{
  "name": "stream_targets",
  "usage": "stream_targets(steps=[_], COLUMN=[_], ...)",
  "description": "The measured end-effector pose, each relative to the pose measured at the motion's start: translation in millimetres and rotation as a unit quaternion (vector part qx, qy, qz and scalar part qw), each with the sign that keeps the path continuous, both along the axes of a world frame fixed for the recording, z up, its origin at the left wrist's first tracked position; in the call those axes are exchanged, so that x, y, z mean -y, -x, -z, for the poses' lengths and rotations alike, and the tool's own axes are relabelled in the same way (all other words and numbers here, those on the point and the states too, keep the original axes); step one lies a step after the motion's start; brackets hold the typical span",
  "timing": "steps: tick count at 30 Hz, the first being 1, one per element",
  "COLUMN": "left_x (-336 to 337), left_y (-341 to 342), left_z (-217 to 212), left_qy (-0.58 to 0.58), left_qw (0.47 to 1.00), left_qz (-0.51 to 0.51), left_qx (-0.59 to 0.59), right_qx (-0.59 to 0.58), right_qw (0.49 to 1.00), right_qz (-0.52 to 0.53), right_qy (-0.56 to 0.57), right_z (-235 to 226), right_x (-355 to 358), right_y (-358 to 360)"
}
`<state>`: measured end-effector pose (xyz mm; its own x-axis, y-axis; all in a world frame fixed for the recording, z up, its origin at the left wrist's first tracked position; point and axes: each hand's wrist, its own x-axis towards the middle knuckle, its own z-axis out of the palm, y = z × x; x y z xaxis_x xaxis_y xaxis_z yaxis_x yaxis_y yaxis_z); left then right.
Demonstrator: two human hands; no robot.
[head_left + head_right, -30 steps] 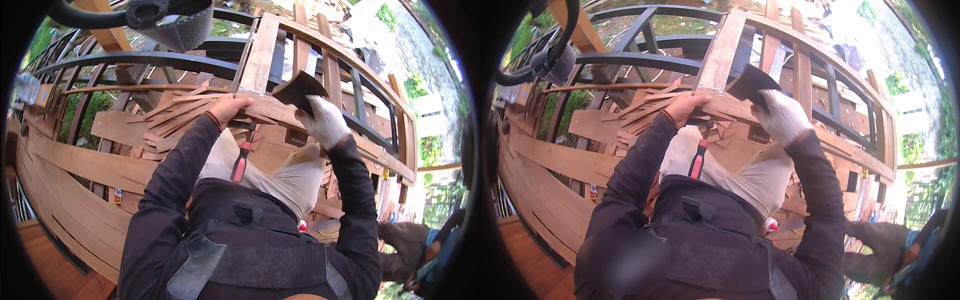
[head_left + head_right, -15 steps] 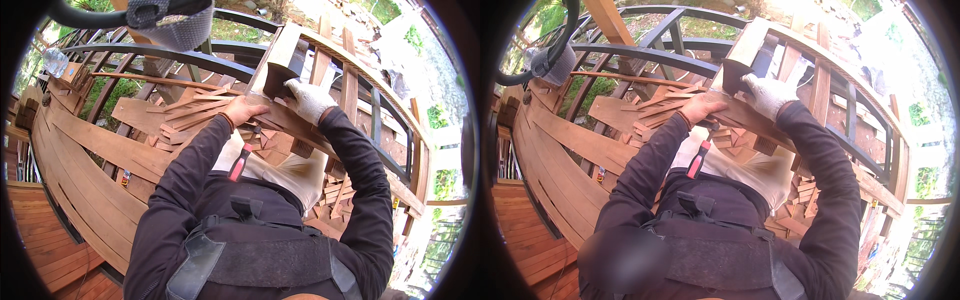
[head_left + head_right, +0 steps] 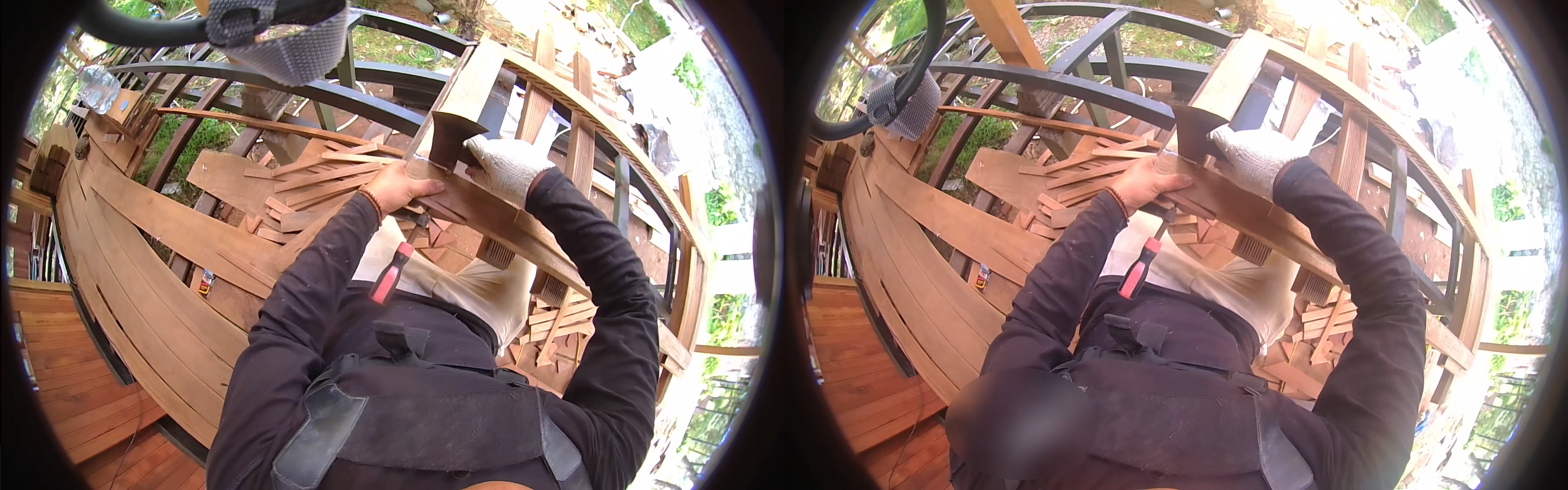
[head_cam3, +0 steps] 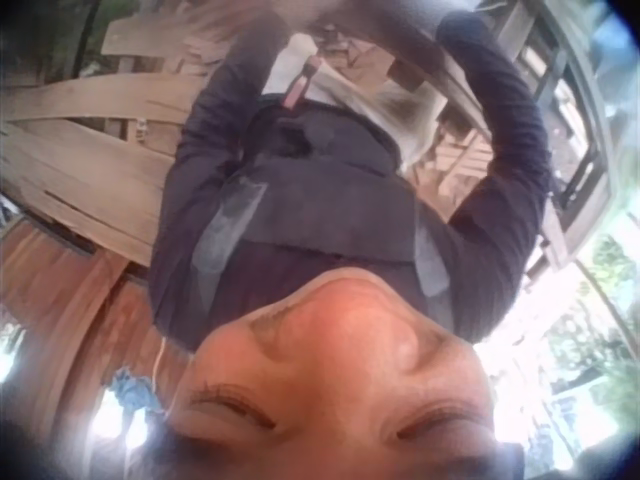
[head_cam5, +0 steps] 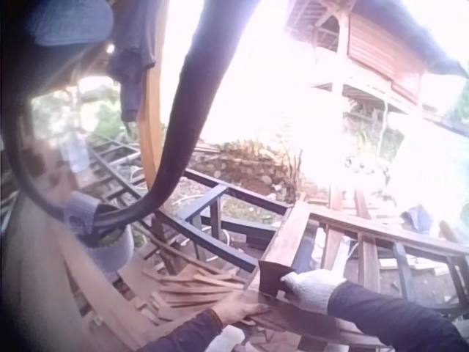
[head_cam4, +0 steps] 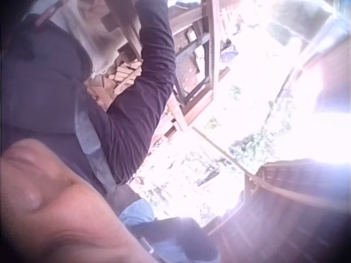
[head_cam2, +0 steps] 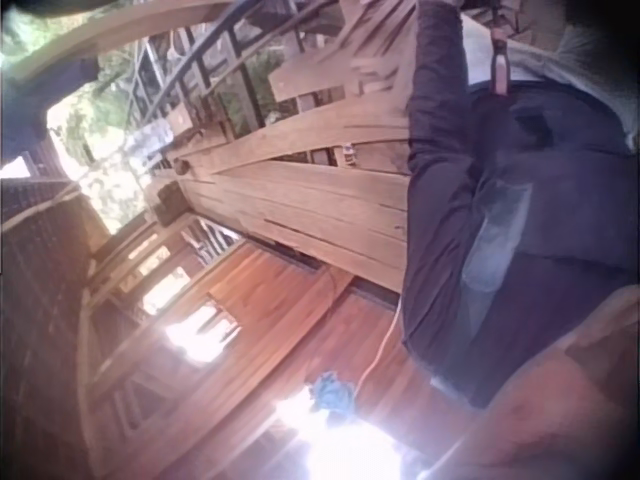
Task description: The person assembles a wooden structure by positioning planks, applying glue, and securing them with clamps. They repeatedly adjust and align the pieces to fit the frame.
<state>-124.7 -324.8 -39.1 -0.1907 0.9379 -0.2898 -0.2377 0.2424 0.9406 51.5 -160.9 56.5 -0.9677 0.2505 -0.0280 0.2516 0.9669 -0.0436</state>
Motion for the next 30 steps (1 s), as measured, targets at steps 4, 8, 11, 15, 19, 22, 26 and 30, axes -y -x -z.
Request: stream_targets(steps=[4,8,11,15,19,22,26,30], left_x=[4.5,1.7,3.9,2.4,3.0,3.2,4.2,1.3], left_y=[-0.6,2.7,-0.1,1.8,0.2,-0.7,4.7,1.6], left_z=[12.0,16.9,10.2,19.7,5.4,5.3,16.0,17.0], left_qy=[-0.018,-0.007,0.002,-0.016,0.012,0.009,-0.004,0.004], left_qw=[1.0,1.0,1.0,0.999,1.0,1.0,1.0,1.0], left_qz=[-0.006,-0.009,-0.012,-0.01,0.002,-0.007,-0.006,0.008], left_qx=[0.001,-0.026,-0.003,-0.028,0.005,-0.003,-0.028,-0.022], right_qx=[-0.022,-0.212,-0.187,0.012,-0.024,-0.086,-0.274,-0.058], right_qw=[1.0,0.975,0.978,1.0,0.999,0.996,0.961,0.998], right_qz=[-0.004,0.021,0.045,-0.028,-0.034,-0.024,0.008,-0.026], right_qy=[0.011,0.06,0.076,-0.007,0.001,-0.02,0.044,-0.019], right_z=[-5.5,-27.6,-35.1,-8.3,-4.5,-25.4,-56.6,-11.8], right_x=[6.9,8.8,17.5,-3.1,-3.4,4.7,10.2,-2.4], right_y=[-5.2,-5.7,-3.5,5.2,-1.0,-5.6,0.9,-1.8])
